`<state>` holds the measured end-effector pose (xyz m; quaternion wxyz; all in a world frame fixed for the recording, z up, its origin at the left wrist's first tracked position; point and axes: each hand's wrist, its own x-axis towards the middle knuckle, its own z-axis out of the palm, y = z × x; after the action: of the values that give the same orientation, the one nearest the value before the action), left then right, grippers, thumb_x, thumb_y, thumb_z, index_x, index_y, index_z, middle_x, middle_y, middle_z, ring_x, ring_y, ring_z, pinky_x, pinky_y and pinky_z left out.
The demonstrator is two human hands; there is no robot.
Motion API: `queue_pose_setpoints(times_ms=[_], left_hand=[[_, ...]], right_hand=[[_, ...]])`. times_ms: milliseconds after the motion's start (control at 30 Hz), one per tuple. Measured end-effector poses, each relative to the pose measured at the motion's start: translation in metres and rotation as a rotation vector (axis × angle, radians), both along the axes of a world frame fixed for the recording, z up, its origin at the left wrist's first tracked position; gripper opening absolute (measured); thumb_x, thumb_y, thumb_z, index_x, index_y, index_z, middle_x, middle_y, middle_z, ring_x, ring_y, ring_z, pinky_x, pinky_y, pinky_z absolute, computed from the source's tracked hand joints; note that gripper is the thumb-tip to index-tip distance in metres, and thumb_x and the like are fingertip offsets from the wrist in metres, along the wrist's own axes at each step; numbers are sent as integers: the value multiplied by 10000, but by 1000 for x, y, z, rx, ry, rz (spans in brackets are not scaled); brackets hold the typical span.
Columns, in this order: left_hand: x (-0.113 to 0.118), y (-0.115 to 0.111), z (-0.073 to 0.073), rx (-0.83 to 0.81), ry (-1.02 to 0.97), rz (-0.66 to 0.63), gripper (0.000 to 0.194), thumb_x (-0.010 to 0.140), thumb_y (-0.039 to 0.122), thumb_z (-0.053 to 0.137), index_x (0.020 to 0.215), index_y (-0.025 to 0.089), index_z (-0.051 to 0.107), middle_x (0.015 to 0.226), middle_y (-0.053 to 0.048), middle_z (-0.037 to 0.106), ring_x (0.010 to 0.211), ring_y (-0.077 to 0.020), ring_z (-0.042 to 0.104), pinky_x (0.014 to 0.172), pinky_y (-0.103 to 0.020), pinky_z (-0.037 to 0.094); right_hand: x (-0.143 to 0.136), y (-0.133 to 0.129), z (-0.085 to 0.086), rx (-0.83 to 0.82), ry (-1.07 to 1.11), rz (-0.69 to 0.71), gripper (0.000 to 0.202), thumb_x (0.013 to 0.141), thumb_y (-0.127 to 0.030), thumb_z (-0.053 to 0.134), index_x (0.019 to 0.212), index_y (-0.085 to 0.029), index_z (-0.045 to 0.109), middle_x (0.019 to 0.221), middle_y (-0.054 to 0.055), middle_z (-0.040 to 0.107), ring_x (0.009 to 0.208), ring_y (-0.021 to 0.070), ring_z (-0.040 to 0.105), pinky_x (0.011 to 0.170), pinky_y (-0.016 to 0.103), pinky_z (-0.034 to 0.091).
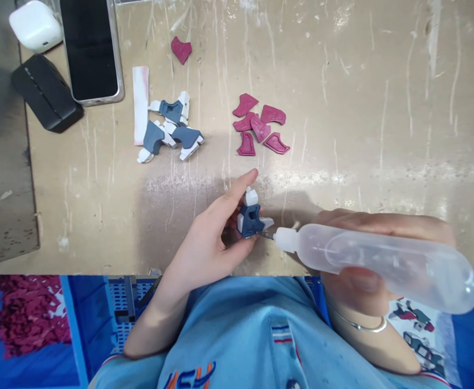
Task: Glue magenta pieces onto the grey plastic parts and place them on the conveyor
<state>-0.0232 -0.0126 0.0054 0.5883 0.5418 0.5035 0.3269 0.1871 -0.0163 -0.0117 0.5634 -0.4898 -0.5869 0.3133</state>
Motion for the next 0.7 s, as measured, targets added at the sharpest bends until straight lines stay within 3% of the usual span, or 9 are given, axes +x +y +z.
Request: queue_pose_setpoints(times_ms=[100,300,433,600,700], left_hand=[[1,0,0,-17,-36,10,821,870,53,712,1608,360,525,1190,-22,757,992,-207,738,889,-328,647],[5,2,2,-44,-73,68,734,910,94,745,1573,335,542,1161,-28,753,1088,-227,773,947,-344,663],[5,1,1,-52,-62,70,726,910,96,751,1567,328,546,1171,-38,753,1109,-244,780,950,-357,666],[5,1,1,-34,-66,63,730,919,94,745,1576,334,536,1174,-29,762,1103,-231,781,940,-336,659],[4,1,1,-34,-57,50,729,919,108,746,1580,334,535,1202,-35,768,1094,-238,779,928,-346,662]], right_hand=[[-2,-1,2,90,52,-12,225,919,-511,766,964,-293,735,656,-26,647,421,193,557,354,392,489],[-1,0,9,55,53,-107,209,876,-494,797,871,-298,725,641,-23,615,437,188,532,340,372,431],[-1,0,11,57,-18,-185,255,872,-527,789,784,-308,693,621,-18,619,441,198,530,330,362,392],[1,-2,14,62,-67,-137,257,911,-551,756,849,-308,700,636,-19,605,471,191,540,395,360,420],[5,-6,8,-52,-57,-124,359,875,-710,738,966,-366,696,700,-23,630,544,216,598,481,387,493]])
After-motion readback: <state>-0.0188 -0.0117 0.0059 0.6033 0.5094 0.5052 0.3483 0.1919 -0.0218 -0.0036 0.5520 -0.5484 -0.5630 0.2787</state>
